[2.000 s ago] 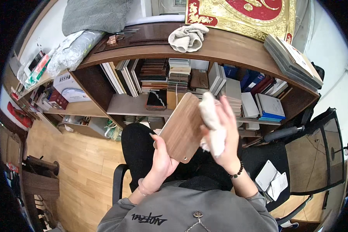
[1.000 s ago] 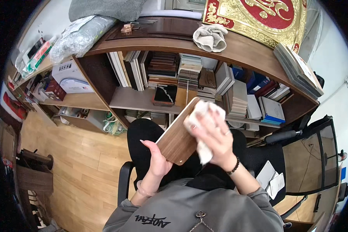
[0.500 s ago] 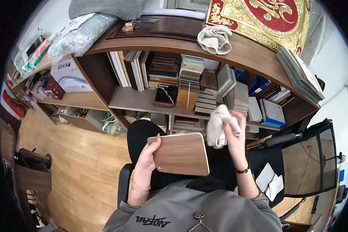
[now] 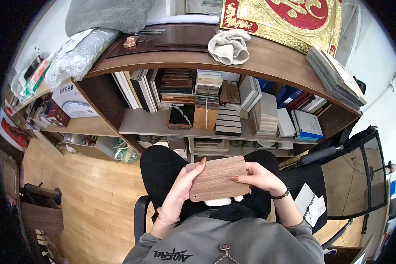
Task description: The person is cleaning and wiping flat rectangular objects using a white cloth at a workstation.
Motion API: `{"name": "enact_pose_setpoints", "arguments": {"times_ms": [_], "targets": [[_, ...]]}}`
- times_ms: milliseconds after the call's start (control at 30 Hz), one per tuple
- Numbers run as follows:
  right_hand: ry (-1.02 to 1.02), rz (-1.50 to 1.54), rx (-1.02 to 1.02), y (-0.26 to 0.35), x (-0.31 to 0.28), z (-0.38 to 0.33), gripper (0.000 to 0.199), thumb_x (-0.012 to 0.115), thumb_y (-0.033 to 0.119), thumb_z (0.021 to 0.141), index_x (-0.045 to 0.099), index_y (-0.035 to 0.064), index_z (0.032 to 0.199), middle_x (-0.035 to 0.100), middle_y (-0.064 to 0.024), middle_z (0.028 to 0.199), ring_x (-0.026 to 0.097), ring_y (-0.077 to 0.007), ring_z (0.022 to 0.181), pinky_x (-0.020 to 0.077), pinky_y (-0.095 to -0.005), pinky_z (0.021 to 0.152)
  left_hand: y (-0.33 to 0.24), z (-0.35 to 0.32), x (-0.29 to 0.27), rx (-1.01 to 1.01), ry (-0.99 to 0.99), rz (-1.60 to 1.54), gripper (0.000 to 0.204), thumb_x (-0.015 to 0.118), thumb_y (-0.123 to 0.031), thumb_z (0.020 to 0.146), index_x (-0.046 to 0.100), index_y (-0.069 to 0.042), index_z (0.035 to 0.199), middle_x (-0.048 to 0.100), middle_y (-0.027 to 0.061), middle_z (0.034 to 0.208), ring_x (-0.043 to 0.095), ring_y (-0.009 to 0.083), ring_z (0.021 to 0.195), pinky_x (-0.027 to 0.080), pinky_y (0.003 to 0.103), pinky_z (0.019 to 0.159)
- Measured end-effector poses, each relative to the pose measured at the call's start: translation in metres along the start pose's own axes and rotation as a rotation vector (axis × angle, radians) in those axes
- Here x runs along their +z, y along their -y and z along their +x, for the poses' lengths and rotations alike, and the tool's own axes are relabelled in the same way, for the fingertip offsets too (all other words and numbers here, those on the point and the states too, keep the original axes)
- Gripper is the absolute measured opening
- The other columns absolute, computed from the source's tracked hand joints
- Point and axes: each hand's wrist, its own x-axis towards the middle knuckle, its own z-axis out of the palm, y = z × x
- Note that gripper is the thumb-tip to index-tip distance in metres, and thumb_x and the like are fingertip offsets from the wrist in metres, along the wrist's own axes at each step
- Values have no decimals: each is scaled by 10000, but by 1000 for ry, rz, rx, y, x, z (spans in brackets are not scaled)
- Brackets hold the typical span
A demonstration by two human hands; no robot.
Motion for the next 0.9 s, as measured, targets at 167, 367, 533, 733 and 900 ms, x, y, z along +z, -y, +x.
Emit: {"name": "enact_pose_setpoints", "arguments": {"times_ms": [167, 367, 533, 733, 900], "targets": [[-161, 554, 20, -17, -11, 10, 298, 552, 266, 886, 546, 26, 1064, 617, -66, 836, 579, -109, 717, 463, -224, 580, -3, 8, 16, 40, -32, -524, 393, 563, -290, 872, 544, 21, 1112, 603, 115, 1013, 571, 168, 934, 465, 289, 808], [-265, 1198, -117, -56, -81, 85, 271, 474, 194, 922, 445, 34, 1138, 585, -176, 977, 600, -203, 841, 506, -269, 630, 1, 13, -4, 132, 54, -294, 361, 588, -173, 838, 532, 19, 1139, 589, 137, 1073, 572, 207, 998, 467, 328, 874], [-595, 1505, -113, -88, -119, 191, 216, 433, 113, 930, 439, -12, 1106, 540, -156, 1048, 545, -271, 960, 537, -350, 758, 7, 6, 4, 109, 43, -238, 319, 602, -56, 810, 555, 37, 1112, 611, 133, 1026, 595, 190, 953, 480, 304, 854], [-931, 1343, -262, -115, -123, 283, 152, 470, 111, 915, 482, -11, 1006, 568, -130, 937, 565, -246, 847, 550, -344, 688, 9, -2, -5, 104, 3, -174, 353, 576, -55, 809, 524, 50, 1142, 595, 150, 1082, 586, 222, 994, 468, 325, 885], [-758, 1180, -382, -121, -140, 293, 195, 497, 124, 906, 479, -62, 960, 591, -154, 846, 590, -257, 673, 556, -342, 603, 12, 0, -10, 118, -18, -184, 351, 565, -50, 813, 524, 48, 1148, 602, 148, 1070, 594, 218, 978, 472, 323, 878]]}}
